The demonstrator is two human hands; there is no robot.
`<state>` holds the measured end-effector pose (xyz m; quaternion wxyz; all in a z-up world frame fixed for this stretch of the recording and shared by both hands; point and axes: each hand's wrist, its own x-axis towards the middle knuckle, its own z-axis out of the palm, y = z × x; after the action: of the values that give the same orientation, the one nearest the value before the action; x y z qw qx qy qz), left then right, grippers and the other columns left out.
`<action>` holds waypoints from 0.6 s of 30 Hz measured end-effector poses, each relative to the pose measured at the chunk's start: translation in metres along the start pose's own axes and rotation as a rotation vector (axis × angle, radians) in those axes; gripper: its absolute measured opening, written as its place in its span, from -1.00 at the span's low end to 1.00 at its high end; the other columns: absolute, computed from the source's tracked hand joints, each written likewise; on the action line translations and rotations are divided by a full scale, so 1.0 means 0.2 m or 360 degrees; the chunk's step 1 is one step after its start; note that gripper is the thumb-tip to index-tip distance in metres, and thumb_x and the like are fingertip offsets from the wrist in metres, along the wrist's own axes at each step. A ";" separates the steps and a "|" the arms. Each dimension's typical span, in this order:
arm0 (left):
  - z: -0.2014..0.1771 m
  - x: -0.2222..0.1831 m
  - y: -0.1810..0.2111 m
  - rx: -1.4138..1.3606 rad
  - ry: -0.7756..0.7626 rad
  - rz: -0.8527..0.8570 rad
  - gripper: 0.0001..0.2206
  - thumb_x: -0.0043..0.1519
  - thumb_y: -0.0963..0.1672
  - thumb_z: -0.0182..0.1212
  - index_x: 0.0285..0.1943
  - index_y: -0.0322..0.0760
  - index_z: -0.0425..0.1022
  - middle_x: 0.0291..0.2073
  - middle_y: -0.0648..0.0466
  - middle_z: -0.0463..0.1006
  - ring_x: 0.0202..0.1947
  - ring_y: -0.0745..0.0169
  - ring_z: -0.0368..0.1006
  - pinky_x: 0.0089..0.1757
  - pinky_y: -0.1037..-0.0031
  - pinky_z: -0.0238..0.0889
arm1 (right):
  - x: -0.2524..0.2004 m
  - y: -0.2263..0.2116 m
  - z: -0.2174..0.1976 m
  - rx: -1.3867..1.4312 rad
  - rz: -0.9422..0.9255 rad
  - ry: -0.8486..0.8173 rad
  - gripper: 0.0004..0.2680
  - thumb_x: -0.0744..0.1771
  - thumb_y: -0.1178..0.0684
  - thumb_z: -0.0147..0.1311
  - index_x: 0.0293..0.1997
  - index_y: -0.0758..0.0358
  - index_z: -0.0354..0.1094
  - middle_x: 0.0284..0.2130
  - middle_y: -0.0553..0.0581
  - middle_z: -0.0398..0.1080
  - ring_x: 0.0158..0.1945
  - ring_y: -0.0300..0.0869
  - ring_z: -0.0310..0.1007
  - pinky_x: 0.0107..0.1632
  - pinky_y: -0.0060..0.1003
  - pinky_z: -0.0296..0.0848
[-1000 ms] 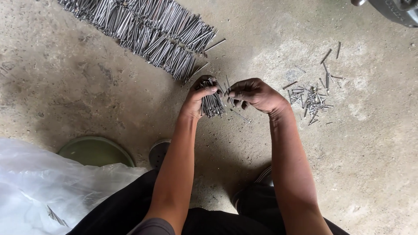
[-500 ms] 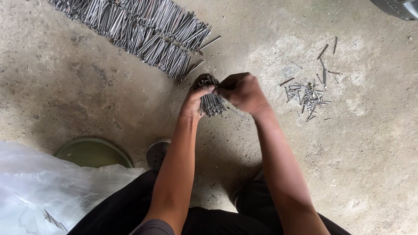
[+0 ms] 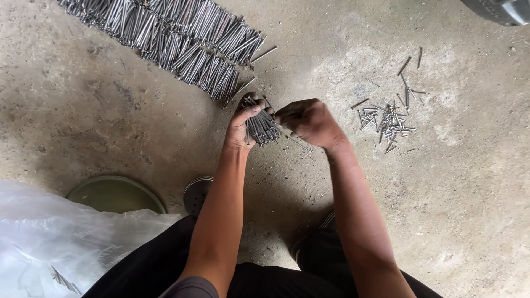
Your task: The person picks up bundles of nails from the concrete floor, separates them into smaller groups, and places them into a compartmentalized wooden box. The person repeats this process, moving between the outdoor area and an indoor storage space.
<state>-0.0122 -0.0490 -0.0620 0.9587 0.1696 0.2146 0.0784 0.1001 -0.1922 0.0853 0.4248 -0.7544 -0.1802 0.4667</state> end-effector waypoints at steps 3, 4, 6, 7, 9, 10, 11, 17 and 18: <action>-0.05 0.01 -0.02 -0.0063 -0.0010 0.0004 -0.75 0.17 -0.25 0.21 -0.01 -0.11 0.46 -0.28 0.08 0.55 -0.07 -0.02 0.63 0.04 0.17 0.51 | 0.05 0.08 0.03 0.0220 -0.0016 0.0027 -0.83 0.36 0.14 0.19 -0.01 0.42 0.50 -0.23 0.43 0.55 -0.22 -0.04 0.61 -0.24 -0.25 0.69; -0.06 0.01 -0.03 -0.0063 -0.0011 -0.0002 -0.75 0.17 -0.25 0.21 -0.01 -0.11 0.46 -0.28 0.08 0.55 -0.07 -0.02 0.63 0.04 0.17 0.51 | 0.05 0.11 0.03 0.0223 -0.0012 0.0032 -0.83 0.36 0.14 0.19 -0.01 0.42 0.50 -0.23 0.43 0.55 -0.22 -0.04 0.61 -0.24 -0.25 0.69; -0.09 0.01 -0.04 -0.0118 -0.0026 0.0010 -0.77 0.20 -0.23 0.22 0.02 -0.13 0.44 -0.23 0.05 0.54 0.05 -0.10 0.58 0.12 0.14 0.46 | 0.07 0.18 0.04 0.0375 0.0071 0.0020 -0.77 0.39 0.02 0.18 0.02 0.44 0.48 -0.20 0.49 0.53 -0.19 0.06 0.61 -0.21 -0.13 0.70; -0.08 0.01 -0.05 -0.0118 -0.0030 0.0007 -0.77 0.20 -0.23 0.22 0.02 -0.13 0.44 -0.23 0.05 0.54 0.05 -0.10 0.58 0.12 0.14 0.46 | 0.07 0.18 0.03 0.0375 0.0071 0.0026 -0.77 0.39 0.02 0.18 0.02 0.44 0.48 -0.20 0.49 0.53 -0.19 0.06 0.61 -0.21 -0.13 0.70; -0.08 0.00 -0.04 -0.0176 -0.0079 0.0007 -0.78 0.19 -0.25 0.19 -0.02 -0.12 0.46 -0.25 0.05 0.53 0.11 -0.17 0.53 0.20 -0.04 0.34 | 0.06 0.16 0.03 0.0349 0.0104 -0.0003 -0.74 0.36 0.00 0.24 0.03 0.40 0.46 -0.21 0.39 0.54 -0.20 -0.07 0.60 -0.25 -0.31 0.70; -0.11 0.01 -0.06 -0.0175 -0.0082 0.0007 -0.78 0.19 -0.25 0.19 -0.02 -0.12 0.46 -0.25 0.05 0.53 0.11 -0.17 0.53 0.20 -0.04 0.34 | 0.07 0.19 0.03 0.0348 0.0102 -0.0002 -0.74 0.36 0.00 0.24 0.03 0.40 0.46 -0.21 0.39 0.54 -0.20 -0.07 0.60 -0.25 -0.31 0.70; -0.13 0.02 -0.07 -0.0186 -0.0116 -0.0003 -0.76 0.18 -0.25 0.17 -0.01 -0.11 0.45 -0.25 0.07 0.52 0.15 -0.18 0.51 0.18 -0.03 0.36 | 0.07 0.21 0.03 0.0440 0.0142 0.0056 -0.72 0.31 0.01 0.32 0.00 0.41 0.47 -0.29 0.33 0.54 -0.29 -0.15 0.57 -0.32 -0.41 0.66; -0.17 0.03 -0.09 -0.0196 -0.0191 -0.0009 -0.76 0.19 -0.25 0.15 -0.01 -0.07 0.41 -0.26 0.10 0.53 0.19 -0.14 0.49 0.18 -0.06 0.36 | 0.11 0.30 0.06 0.0650 0.0239 0.0199 -0.70 0.24 0.07 0.44 -0.03 0.40 0.48 -0.40 0.20 0.54 -0.41 -0.31 0.52 -0.42 -0.59 0.59; -0.16 0.02 -0.09 -0.0199 -0.0198 -0.0012 -0.76 0.20 -0.24 0.15 0.00 -0.06 0.40 -0.25 0.11 0.53 0.20 -0.12 0.48 0.20 -0.08 0.33 | 0.11 0.33 0.07 0.0678 0.0248 0.0216 -0.70 0.23 0.09 0.44 -0.04 0.39 0.47 -0.41 0.18 0.54 -0.42 -0.32 0.51 -0.42 -0.59 0.59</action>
<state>-0.0208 -0.0552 -0.0972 0.9792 0.1131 0.1498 0.0773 0.0905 -0.2075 0.0166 0.5483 -0.6891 0.0100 0.4738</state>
